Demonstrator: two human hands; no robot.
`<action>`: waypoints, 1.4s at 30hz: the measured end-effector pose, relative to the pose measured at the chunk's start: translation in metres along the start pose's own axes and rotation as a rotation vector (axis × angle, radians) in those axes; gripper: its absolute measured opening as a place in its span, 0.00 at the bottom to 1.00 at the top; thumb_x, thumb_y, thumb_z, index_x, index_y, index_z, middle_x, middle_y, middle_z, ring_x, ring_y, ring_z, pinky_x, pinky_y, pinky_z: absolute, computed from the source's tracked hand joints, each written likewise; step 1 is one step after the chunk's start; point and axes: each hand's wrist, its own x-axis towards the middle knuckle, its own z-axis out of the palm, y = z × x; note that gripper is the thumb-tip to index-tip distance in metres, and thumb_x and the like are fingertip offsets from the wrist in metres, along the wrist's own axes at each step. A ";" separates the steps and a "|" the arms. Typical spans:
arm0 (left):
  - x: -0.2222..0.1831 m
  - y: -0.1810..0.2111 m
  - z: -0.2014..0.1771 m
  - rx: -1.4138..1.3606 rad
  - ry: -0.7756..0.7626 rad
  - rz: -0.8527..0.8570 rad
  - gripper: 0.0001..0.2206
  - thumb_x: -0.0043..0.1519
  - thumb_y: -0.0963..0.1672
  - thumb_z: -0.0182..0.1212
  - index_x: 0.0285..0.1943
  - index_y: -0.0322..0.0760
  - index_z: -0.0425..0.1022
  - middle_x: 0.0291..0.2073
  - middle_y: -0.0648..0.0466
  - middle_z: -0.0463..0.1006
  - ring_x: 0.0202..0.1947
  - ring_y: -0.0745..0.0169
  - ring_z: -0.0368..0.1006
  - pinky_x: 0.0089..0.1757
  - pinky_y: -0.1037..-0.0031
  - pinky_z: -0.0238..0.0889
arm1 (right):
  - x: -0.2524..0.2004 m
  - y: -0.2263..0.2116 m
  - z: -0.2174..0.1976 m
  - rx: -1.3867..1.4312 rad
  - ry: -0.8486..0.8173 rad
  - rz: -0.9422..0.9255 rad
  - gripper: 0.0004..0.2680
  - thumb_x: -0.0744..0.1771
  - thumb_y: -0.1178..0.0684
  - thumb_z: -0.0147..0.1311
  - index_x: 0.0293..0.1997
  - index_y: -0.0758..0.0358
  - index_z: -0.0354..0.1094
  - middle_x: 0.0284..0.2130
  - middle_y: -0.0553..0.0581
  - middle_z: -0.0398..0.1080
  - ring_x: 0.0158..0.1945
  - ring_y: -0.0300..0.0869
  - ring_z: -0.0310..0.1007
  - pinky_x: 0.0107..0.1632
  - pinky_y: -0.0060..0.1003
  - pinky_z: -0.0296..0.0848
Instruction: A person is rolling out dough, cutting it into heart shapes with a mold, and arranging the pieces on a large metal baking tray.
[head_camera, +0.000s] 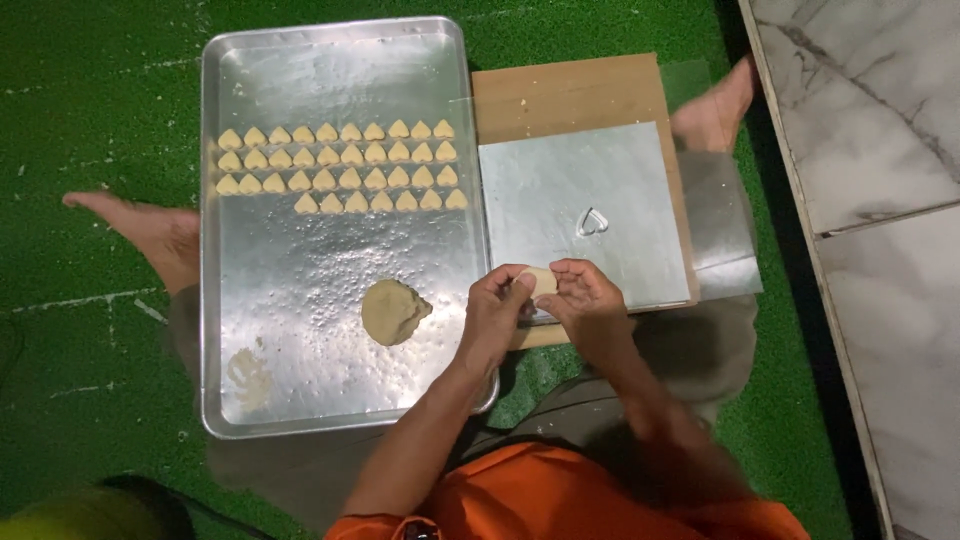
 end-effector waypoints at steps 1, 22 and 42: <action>0.003 -0.008 -0.001 0.000 -0.002 -0.002 0.10 0.66 0.45 0.62 0.47 0.33 0.82 0.23 0.52 0.76 0.25 0.69 0.72 0.32 0.78 0.71 | -0.001 -0.005 0.000 0.000 0.002 0.001 0.20 0.60 0.64 0.71 0.55 0.65 0.69 0.41 0.58 0.76 0.39 0.36 0.76 0.48 0.35 0.79; -0.018 0.055 -0.051 0.053 0.352 0.110 0.10 0.66 0.47 0.56 0.34 0.41 0.76 0.27 0.53 0.74 0.31 0.63 0.69 0.36 0.72 0.62 | 0.010 -0.010 0.025 -0.171 -0.088 0.023 0.07 0.64 0.60 0.65 0.45 0.61 0.80 0.29 0.61 0.79 0.31 0.37 0.76 0.39 0.34 0.81; 0.013 -0.004 -0.130 0.121 0.616 0.269 0.11 0.71 0.49 0.51 0.47 0.42 0.74 0.27 0.49 0.78 0.29 0.62 0.74 0.33 0.70 0.69 | 0.062 0.026 0.138 -0.717 -0.781 -0.162 0.05 0.60 0.56 0.66 0.33 0.63 0.76 0.26 0.65 0.77 0.32 0.53 0.79 0.34 0.46 0.76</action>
